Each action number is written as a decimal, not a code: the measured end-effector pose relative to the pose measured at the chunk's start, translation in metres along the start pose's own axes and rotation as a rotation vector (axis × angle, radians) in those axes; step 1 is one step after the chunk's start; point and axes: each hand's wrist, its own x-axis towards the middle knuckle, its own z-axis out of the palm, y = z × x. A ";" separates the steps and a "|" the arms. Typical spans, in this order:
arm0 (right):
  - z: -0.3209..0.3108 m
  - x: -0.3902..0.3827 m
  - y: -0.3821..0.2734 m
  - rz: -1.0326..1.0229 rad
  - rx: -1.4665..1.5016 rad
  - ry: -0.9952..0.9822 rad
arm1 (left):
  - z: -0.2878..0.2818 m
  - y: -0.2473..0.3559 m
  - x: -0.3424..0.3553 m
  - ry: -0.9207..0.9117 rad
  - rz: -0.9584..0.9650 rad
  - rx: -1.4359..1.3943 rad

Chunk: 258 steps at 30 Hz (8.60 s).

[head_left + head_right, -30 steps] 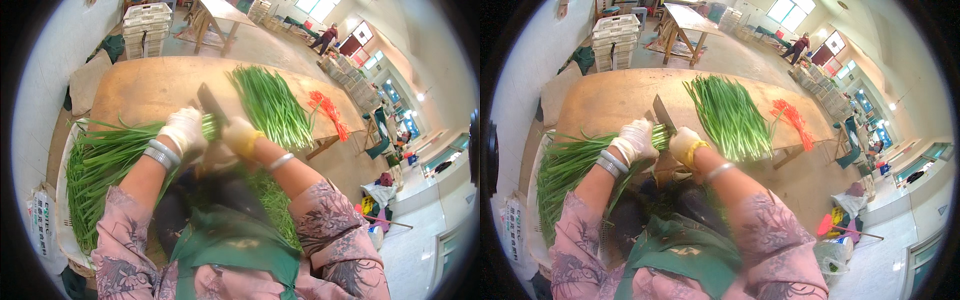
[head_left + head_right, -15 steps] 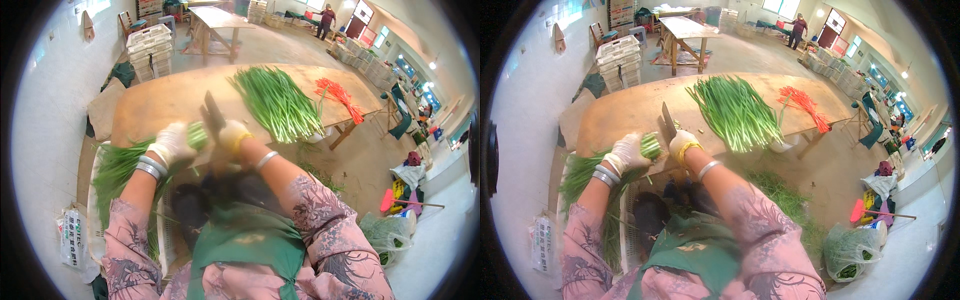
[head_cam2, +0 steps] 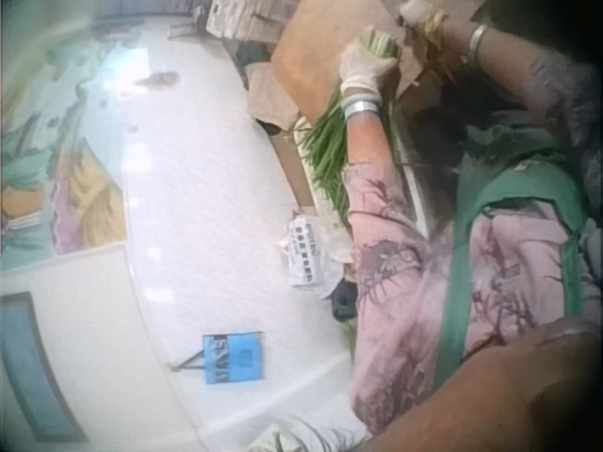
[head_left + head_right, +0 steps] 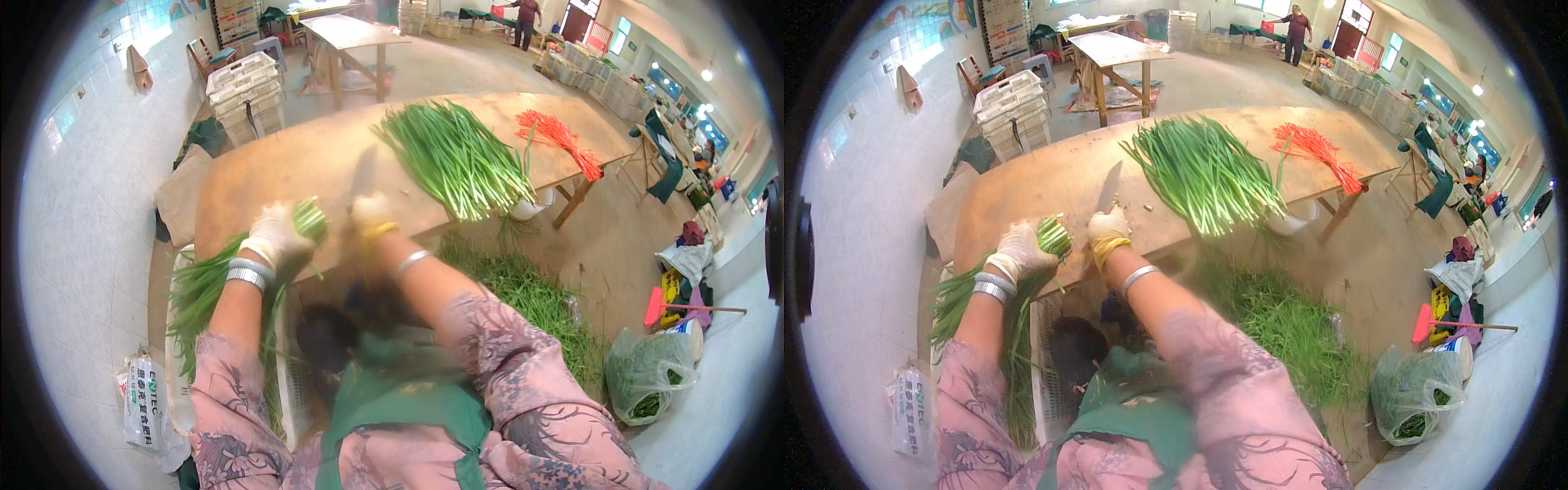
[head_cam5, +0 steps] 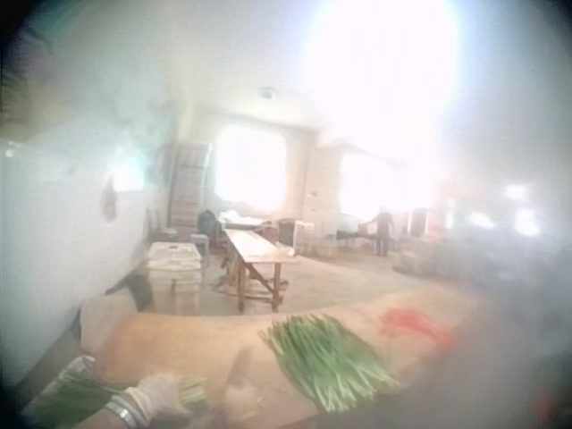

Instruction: The person gathers bunches of green onions, trims the root ends with a knife, and ties them with red rubber bands. The person places the finished bundles into a white basket.

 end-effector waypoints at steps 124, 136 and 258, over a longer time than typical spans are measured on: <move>-0.284 -0.180 0.160 -0.206 0.682 -0.504 | 0.062 0.139 0.107 0.147 0.398 -0.328; -0.219 -0.031 0.227 0.154 0.152 -0.183 | 0.075 0.140 0.085 -0.067 -0.161 -0.801; 0.030 -0.300 -0.305 0.529 1.438 -2.404 | 0.212 -0.277 -0.321 -0.346 -1.024 -1.283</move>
